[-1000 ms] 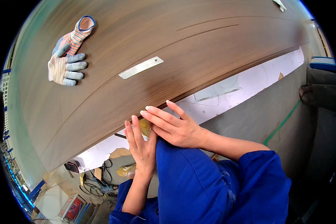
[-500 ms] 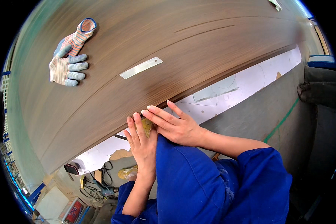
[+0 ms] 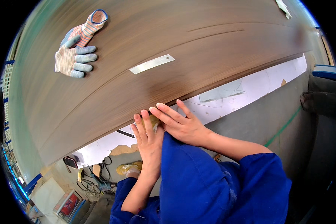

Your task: The person trims excess wood veneer from the edges of a large wooden panel using a utility knife and a metal straightedge. They repeatedly align the straightedge, cut along the edge, and remove the trimmed strips. A heat gun is used briefly near the end.

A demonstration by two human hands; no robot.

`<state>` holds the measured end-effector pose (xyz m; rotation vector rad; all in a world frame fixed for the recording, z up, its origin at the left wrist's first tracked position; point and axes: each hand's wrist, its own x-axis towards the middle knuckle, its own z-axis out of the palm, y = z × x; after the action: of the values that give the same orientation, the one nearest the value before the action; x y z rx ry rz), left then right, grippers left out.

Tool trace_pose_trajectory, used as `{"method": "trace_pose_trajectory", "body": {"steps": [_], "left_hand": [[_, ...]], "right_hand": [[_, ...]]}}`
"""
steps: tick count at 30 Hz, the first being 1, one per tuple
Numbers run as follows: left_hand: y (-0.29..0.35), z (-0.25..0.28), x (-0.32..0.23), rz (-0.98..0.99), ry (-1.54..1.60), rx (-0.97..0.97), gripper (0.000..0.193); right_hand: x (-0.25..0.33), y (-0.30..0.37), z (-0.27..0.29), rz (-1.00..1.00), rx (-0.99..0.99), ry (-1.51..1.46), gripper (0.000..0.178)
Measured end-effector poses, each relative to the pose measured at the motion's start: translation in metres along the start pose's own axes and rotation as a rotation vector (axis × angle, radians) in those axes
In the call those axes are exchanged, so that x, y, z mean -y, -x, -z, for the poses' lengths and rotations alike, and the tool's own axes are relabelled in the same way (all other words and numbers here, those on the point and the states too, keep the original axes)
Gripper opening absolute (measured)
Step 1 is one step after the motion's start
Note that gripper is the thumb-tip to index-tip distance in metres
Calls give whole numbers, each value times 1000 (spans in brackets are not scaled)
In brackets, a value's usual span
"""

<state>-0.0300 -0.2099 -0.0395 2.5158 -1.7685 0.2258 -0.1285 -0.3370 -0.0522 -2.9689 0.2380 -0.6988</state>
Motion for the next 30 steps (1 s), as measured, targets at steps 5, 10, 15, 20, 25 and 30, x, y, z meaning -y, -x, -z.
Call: {"method": "trace_pose_trajectory", "body": {"steps": [5, 10, 15, 20, 25, 30], "left_hand": [[0, -3, -2, 10, 14, -31, 29], [-3, 1, -1, 12, 138, -69, 23], [0, -2, 4, 0, 99, -98, 17], [3, 22, 23, 11, 312, -41, 24], [30, 33, 54, 276, 390, -9, 41], [46, 35, 97, 231, 197, 44, 28]], "right_hand": [[-7, -8, 19, -1, 4, -146, 15], [-37, -48, 36, -109, -28, -107, 48], [-47, -79, 37, -306, 84, -45, 65], [-42, -75, 39, -201, 149, 67, 55], [-38, -56, 33, -73, 18, 21, 48], [-43, -40, 30, 37, -121, 23, 28]]}}
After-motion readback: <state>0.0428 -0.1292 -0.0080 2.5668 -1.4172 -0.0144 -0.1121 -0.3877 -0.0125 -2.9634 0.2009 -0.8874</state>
